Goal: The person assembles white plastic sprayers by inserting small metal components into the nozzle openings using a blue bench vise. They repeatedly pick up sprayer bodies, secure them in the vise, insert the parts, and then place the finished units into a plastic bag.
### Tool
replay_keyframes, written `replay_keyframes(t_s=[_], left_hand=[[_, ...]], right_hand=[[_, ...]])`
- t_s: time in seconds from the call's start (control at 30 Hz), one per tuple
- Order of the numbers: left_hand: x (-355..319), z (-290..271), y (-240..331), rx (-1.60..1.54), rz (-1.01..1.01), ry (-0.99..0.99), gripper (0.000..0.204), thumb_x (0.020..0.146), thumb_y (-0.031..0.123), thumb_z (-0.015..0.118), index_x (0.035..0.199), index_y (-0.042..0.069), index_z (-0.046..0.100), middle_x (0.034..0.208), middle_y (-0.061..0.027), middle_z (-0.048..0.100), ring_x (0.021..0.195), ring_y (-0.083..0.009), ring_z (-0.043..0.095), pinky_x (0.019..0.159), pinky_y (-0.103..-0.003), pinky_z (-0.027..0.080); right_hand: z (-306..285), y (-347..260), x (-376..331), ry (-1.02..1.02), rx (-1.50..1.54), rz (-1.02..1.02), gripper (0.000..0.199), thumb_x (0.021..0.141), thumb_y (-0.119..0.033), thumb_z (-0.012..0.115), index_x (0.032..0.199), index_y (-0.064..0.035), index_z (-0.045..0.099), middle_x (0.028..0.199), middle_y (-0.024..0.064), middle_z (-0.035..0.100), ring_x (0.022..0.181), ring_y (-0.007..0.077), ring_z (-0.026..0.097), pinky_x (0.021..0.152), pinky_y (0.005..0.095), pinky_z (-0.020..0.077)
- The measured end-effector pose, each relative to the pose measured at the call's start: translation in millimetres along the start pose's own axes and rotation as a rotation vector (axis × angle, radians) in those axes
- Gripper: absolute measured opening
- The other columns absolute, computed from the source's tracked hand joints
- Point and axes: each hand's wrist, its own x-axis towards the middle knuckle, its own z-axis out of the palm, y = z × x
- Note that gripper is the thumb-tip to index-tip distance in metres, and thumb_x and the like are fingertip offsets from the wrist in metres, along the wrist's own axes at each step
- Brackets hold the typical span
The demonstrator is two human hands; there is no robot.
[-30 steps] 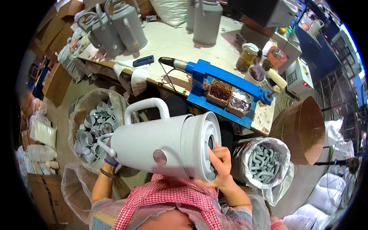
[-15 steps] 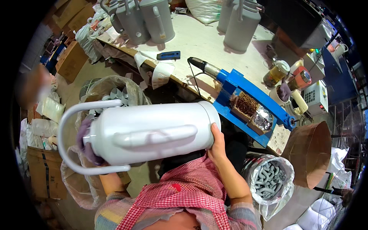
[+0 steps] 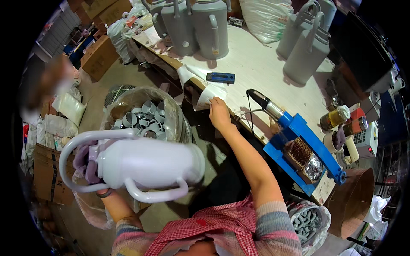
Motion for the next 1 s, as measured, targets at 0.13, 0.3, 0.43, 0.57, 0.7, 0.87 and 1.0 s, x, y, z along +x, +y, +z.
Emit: replay_keyframes(t_s=[0.13,0.3,0.43,0.57,0.7,0.87,1.0], left_hand=[[17,-4,-30,-0.023,-0.358,-0.194,0.045,0.08,0.024,0.067,0.115,-0.005,0.067,0.114,-0.0234,0.068,0.099,-0.0348,0.069,0.093,-0.046,0.057],[2,25,-97,-0.056,-0.686,-0.486,0.044,0.079,0.025,0.064,0.109,-0.006,0.07,0.107,-0.0213,0.07,0.098,-0.0306,0.07,0.092,-0.042,0.057],[-25,40,-138,-0.121,-0.976,-0.495,0.051,0.074,0.029,0.064,0.11,-0.006,0.071,0.103,-0.0185,0.073,0.095,-0.0258,0.07,0.091,-0.034,0.056],[-25,41,-143,-0.159,-0.998,-0.479,0.052,0.071,0.03,0.066,0.109,-0.005,0.071,0.102,-0.0172,0.073,0.095,-0.0246,0.07,0.09,-0.034,0.056],[-21,49,-133,-0.136,-0.997,-0.502,0.052,0.072,0.029,0.065,0.109,-0.007,0.071,0.103,-0.0168,0.073,0.096,-0.0242,0.07,0.091,-0.033,0.056],[-23,57,-130,-0.146,-0.997,-0.55,0.048,0.075,0.027,0.065,0.111,-0.004,0.072,0.106,-0.0165,0.072,0.096,-0.0253,0.07,0.091,-0.036,0.056],[-25,55,-130,-0.166,-1.0,-0.571,0.047,0.076,0.026,0.064,0.111,-0.003,0.071,0.108,-0.017,0.072,0.098,-0.0259,0.07,0.092,-0.037,0.057]], right_hand=[[39,46,38,0.131,-0.275,-0.225,0.032,0.086,-0.006,0.069,0.117,-0.0009,0.066,0.123,0.0212,0.065,0.117,0.0397,0.061,0.101,0.0459,0.0492],[35,58,43,0.144,-0.162,-0.094,0.021,0.08,-0.006,0.073,0.101,-0.005,0.071,0.108,0.0137,0.071,0.107,0.0352,0.065,0.093,0.0427,0.0528],[34,46,39,0.158,-0.154,-0.004,0.021,0.078,-0.006,0.076,0.099,-0.0049,0.072,0.106,0.0141,0.072,0.103,0.0346,0.067,0.09,0.0419,0.0543],[36,37,38,0.246,-0.146,0.02,0.019,0.075,-0.006,0.079,0.092,-0.0066,0.07,0.097,0.0126,0.071,0.098,0.0349,0.066,0.086,0.0441,0.0535],[32,35,43,0.148,-0.137,0.175,0.019,0.072,-0.006,0.08,0.089,-0.0069,0.072,0.094,0.0134,0.072,0.097,0.0352,0.066,0.085,0.0433,0.0537],[31,34,47,0.129,-0.176,0.222,0.017,0.071,-0.006,0.081,0.087,-0.0079,0.074,0.093,0.0125,0.072,0.097,0.0328,0.066,0.086,0.0428,0.0535],[32,34,49,0.121,-0.221,0.221,0.017,0.071,-0.009,0.082,0.087,-0.009,0.077,0.093,0.0122,0.072,0.098,0.0332,0.066,0.086,0.043,0.054]])
